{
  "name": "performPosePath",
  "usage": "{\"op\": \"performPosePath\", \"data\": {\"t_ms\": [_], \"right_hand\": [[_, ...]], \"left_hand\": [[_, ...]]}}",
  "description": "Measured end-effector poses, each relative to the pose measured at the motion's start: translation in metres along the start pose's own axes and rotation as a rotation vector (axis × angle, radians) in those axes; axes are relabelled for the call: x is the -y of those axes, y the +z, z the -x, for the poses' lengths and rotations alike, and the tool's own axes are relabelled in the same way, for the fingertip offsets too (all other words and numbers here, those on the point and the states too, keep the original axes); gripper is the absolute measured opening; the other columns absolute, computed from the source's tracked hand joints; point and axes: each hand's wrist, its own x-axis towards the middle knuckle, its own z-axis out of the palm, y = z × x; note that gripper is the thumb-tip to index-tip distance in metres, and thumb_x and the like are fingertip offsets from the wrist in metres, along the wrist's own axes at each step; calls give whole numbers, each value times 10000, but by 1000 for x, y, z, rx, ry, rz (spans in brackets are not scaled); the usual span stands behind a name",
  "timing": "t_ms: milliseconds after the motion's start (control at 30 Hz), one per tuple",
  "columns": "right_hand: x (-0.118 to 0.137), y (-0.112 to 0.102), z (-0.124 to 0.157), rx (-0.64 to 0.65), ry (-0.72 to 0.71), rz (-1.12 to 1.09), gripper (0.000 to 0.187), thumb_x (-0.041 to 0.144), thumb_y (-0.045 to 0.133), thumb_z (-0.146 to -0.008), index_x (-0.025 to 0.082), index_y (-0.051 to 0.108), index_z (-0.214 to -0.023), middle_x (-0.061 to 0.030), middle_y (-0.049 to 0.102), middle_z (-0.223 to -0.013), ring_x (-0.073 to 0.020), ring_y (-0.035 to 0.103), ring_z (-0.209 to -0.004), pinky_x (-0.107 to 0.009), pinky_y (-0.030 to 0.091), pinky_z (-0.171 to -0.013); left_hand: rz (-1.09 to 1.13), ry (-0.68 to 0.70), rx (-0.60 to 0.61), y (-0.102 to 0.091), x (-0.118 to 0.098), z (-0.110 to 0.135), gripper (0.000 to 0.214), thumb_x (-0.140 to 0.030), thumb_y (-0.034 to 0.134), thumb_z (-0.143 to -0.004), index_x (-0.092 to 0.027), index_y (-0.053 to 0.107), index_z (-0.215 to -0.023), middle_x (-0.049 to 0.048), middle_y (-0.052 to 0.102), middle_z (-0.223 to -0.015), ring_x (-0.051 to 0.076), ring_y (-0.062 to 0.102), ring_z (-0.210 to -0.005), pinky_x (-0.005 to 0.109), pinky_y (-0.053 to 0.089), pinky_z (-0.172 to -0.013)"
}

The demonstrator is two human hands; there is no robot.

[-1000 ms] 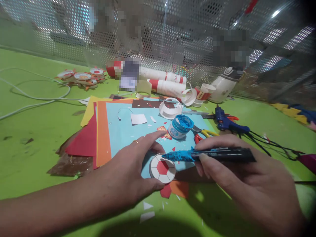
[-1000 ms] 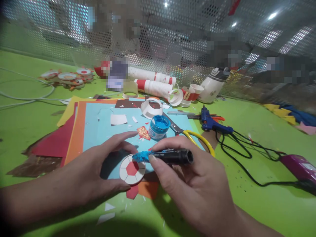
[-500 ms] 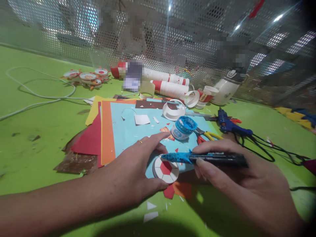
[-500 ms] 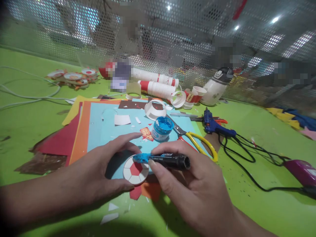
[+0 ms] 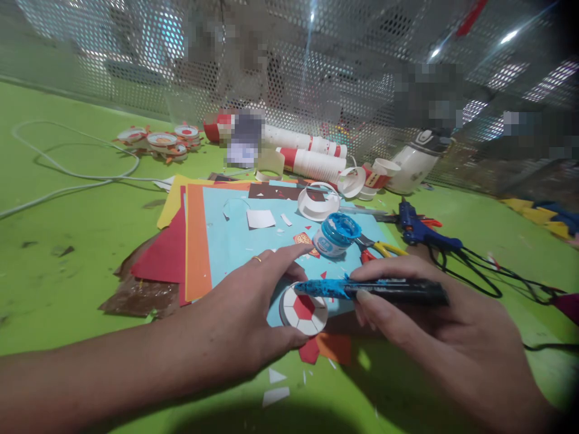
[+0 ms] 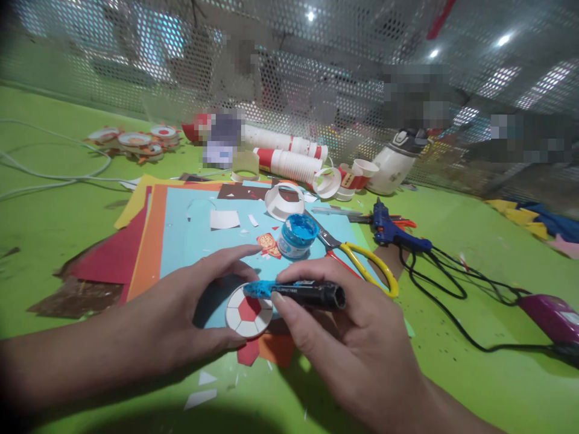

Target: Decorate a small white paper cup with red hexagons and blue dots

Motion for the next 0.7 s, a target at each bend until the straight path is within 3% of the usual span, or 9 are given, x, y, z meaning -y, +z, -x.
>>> {"op": "performPosePath", "data": {"t_ms": [200,400,700], "right_hand": [[-1,0,0,19,-27,53,106,192,713,-795,266,702,-870,65,726,-714,-67,676,-551,-83,552,-547],[1,-1,-1,28,-45,112,168,117,692,-779,254,684,-876,112,722,-709,-12,671,-566,0,505,-580],[1,2,-1,14,-28,108,122,141,690,-779,240,688,-850,98,713,-695,-18,662,-549,-15,508,-565]], "left_hand": [[-4,-6,8,-1,-3,-2,867,-255,762,-716,-313,329,-1465,39,647,-1228,268,594,-1122,427,470,-984],[-4,-1,18,-1,-4,-1,861,-254,748,-731,-310,307,-1468,32,638,-1233,250,589,-1129,407,464,-982],[-16,-9,21,-1,-3,-1,841,-256,743,-736,-323,317,-1458,36,623,-1260,257,575,-1157,421,457,-986]]}}
